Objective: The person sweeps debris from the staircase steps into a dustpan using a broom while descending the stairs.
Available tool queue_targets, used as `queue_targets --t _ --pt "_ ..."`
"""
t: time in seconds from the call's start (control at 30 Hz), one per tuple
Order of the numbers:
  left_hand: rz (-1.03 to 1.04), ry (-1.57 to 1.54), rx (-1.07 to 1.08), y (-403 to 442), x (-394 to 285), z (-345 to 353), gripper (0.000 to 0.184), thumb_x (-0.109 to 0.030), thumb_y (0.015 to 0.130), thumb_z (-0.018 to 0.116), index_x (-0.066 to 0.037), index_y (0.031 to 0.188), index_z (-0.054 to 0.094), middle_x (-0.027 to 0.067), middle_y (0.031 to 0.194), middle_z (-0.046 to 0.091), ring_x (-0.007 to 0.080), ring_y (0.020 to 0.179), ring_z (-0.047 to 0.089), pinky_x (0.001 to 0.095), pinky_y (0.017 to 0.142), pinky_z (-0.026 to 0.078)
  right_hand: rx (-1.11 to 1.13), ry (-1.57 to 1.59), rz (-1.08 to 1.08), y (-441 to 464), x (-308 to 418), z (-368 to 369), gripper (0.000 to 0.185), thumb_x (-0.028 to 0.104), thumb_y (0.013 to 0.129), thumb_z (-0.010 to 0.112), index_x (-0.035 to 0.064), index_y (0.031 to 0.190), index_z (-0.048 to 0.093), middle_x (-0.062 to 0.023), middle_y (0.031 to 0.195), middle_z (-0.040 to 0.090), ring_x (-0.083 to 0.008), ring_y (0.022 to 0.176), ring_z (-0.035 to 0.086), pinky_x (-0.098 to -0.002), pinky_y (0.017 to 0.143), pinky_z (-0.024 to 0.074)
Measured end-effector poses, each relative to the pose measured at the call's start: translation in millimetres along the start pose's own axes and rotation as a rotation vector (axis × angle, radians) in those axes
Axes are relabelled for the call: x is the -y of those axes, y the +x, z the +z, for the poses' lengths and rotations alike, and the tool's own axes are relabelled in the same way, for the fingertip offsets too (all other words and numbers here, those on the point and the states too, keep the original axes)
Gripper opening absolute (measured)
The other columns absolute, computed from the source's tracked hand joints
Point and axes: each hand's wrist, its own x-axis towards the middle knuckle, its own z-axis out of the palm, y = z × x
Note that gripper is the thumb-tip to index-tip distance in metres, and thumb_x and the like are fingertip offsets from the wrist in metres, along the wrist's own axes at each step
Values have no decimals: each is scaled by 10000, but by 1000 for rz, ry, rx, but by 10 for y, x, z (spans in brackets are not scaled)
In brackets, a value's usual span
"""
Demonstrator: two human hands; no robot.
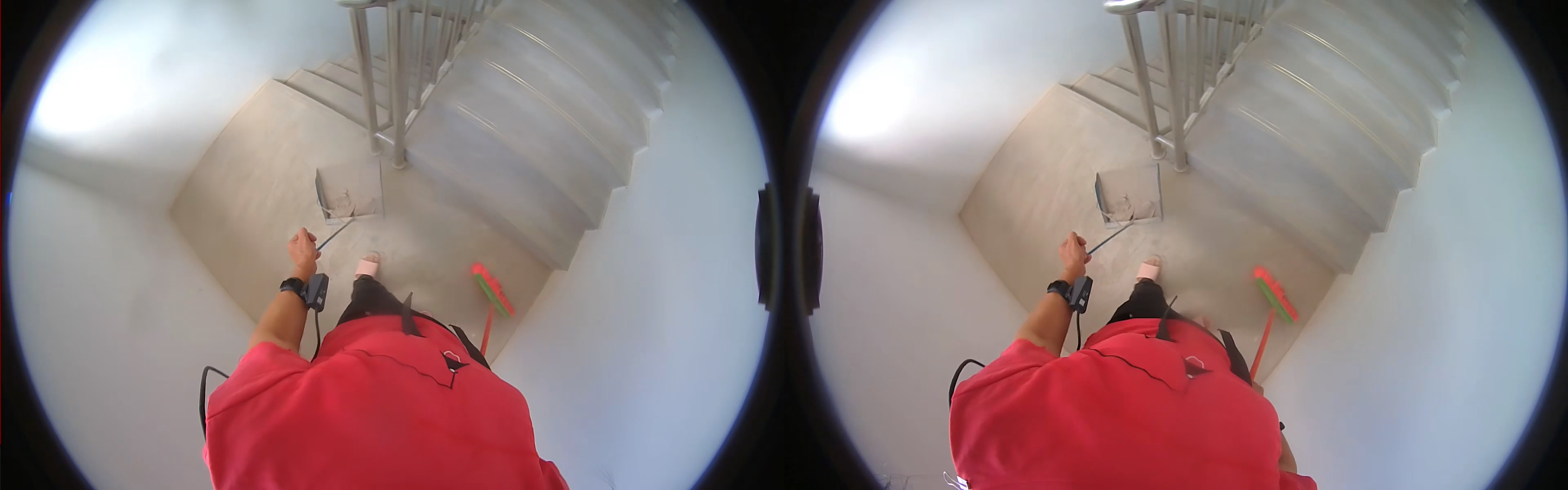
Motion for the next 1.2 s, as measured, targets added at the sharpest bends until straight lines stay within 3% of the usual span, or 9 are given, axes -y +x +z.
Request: queue_targets --t 0.1,0.23,0.47,0.77,0.83,0.9,1.1,1.13,1.2 --pt "242 168 -8 259 -128 -489 273 -250 750 431 -51 566 461 -5 433 346 106 373 342 263 380 359 -16 -96 -42 -40 -7 607 332 254 797 500 86 1054 374 -176 799 523 -312 622 545 -396 569 471" --pt "38 -56 1 527 -837 -1025 283 -252 775 429 -66 566 473 -8 434 364 87 359 328 250 375 356 -12 -248 -41 -149 119 1541 331 256 797 499 86 1053 376 -178 796 526 -316 626 546 -397 572 470" --pt "-72 9 -48 1780 -1213 -499 286 -287 761 445 -61 589 482 -2 467 377 101 385 341 264 403 366 4 -535 -32 -68 689 2781 330 257 796 497 85 1052 380 -182 793 531 -322 633 547 -399 578 470" --pt "-98 263 -96 3314 -231 -935 385 -342 726 461 22 653 565 110 573 510 222 490 484 372 425 405 -65 -839 -206 -13 609 3393 329 260 795 496 84 1051 385 -187 788 536 -330 642 549 -402 585 469" --pt "139 421 -133 3527 38 -1091 419 -321 770 448 59 610 524 109 480 491 228 472 471 382 467 372 -94 -895 -239 -33 581 3490 329 260 795 495 84 1051 387 -188 786 538 -332 643 550 -402 587 468" --pt "166 453 -112 3806 325 -1235 439 -332 791 444 72 642 529 138 514 517 256 489 480 400 507 375 -127 -951 -271 -18 554 3588 329 261 794 495 84 1051 388 -189 785 539 -334 645 550 -403 589 468" --pt "-139 293 5 4225 992 -1645 379 -320 795 487 36 908 557 100 703 554 186 559 510 322 473 393 -203 -1078 -334 -60 690 3754 329 263 794 493 84 1050 391 -192 782 543 -339 651 551 -405 594 467" --pt "-201 374 12 4052 235 -1670 380 -313 785 496 39 913 556 106 725 562 191 593 523 324 508 409 -190 -1068 -257 -504 1148 3951 328 263 794 493 84 1050 392 -193 781 543 -340 652 552 -405 594 467" --pt "-207 446 -26 4023 364 -1872 385 -301 767 508 47 927 549 117 767 569 200 648 532 320 570 417 -213 -1093 -247 -552 1225 4011 328 263 794 493 83 1049 393 -194 780 545 -342 654 552 -406 596 467"
